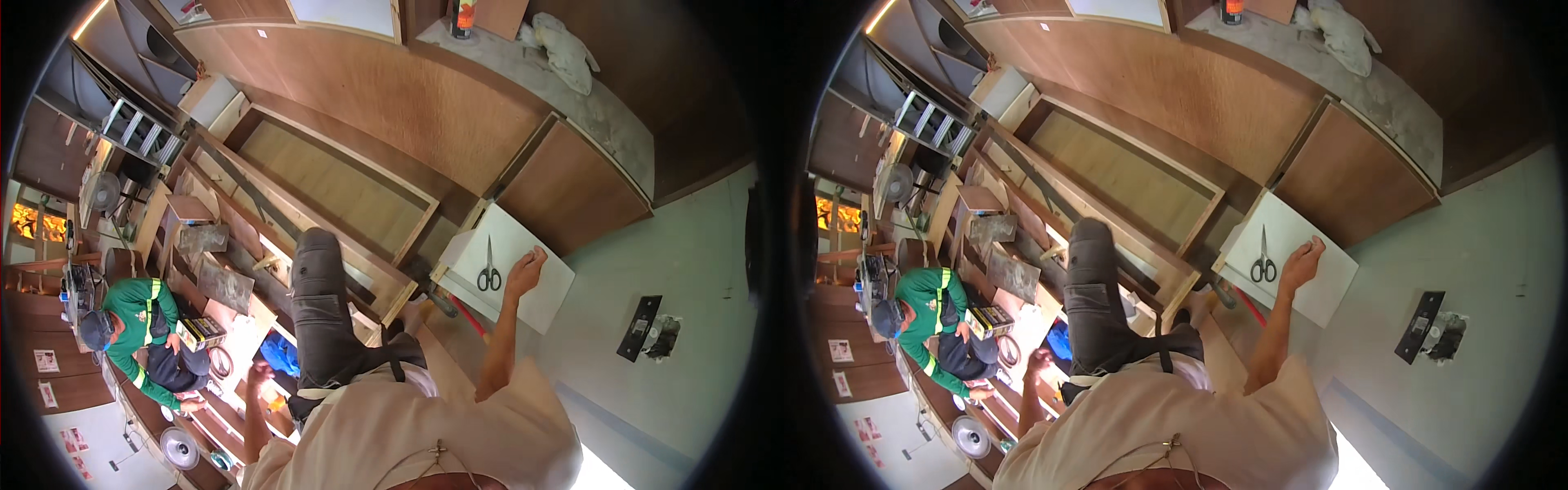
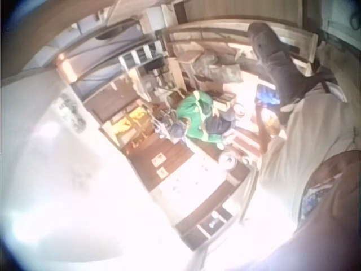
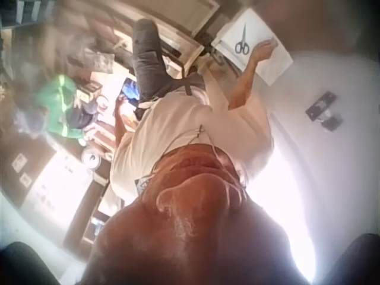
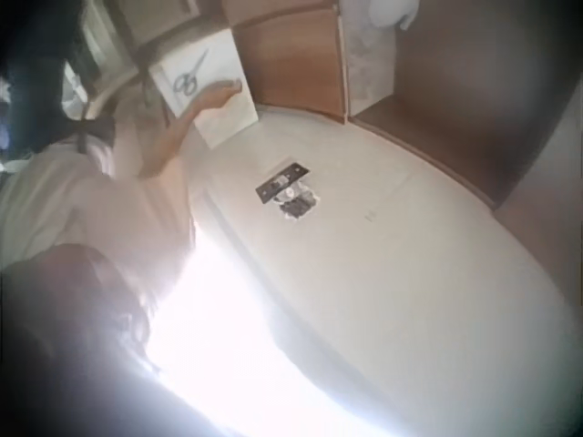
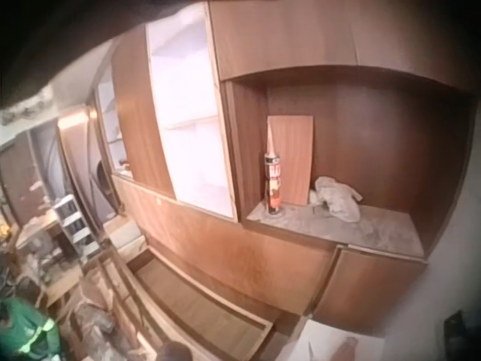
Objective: The person assembles a wooden cabinet by fitting curved wooden pieces into the frame. They use scissors to trim a strip of material and then place a long wooden plank into the structure.
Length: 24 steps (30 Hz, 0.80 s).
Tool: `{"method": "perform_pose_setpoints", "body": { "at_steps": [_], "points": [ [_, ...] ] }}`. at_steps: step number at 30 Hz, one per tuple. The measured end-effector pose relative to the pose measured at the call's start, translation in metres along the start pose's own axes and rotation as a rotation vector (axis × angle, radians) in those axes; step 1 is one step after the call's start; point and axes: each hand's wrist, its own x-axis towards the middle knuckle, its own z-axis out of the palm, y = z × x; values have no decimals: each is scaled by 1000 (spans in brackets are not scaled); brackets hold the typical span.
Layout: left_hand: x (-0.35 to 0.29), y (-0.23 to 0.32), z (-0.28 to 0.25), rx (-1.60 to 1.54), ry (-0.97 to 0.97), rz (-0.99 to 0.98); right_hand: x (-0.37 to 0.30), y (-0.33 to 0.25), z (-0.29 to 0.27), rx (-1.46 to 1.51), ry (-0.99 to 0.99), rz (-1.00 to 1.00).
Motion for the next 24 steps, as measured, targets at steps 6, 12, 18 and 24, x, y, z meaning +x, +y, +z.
{"method": "perform_pose_setpoints", "body": {
  "at_steps": [6, 12, 18, 24],
  "points": [
    [71, 57, 72, 397, -287, 239, -6, 2, 1, 1, 3, -72],
    [260, 377, 187, 597, -51, 891, -4, 18, 9, 41, 74, -133],
    [343, 781, 221, 2, 480, 1484, 24, 14, 11, -29, -246, -30],
    [421, 966, 244, -493, 903, 1710, 24, 97, -40, -39, -373, 322]
  ]
}}
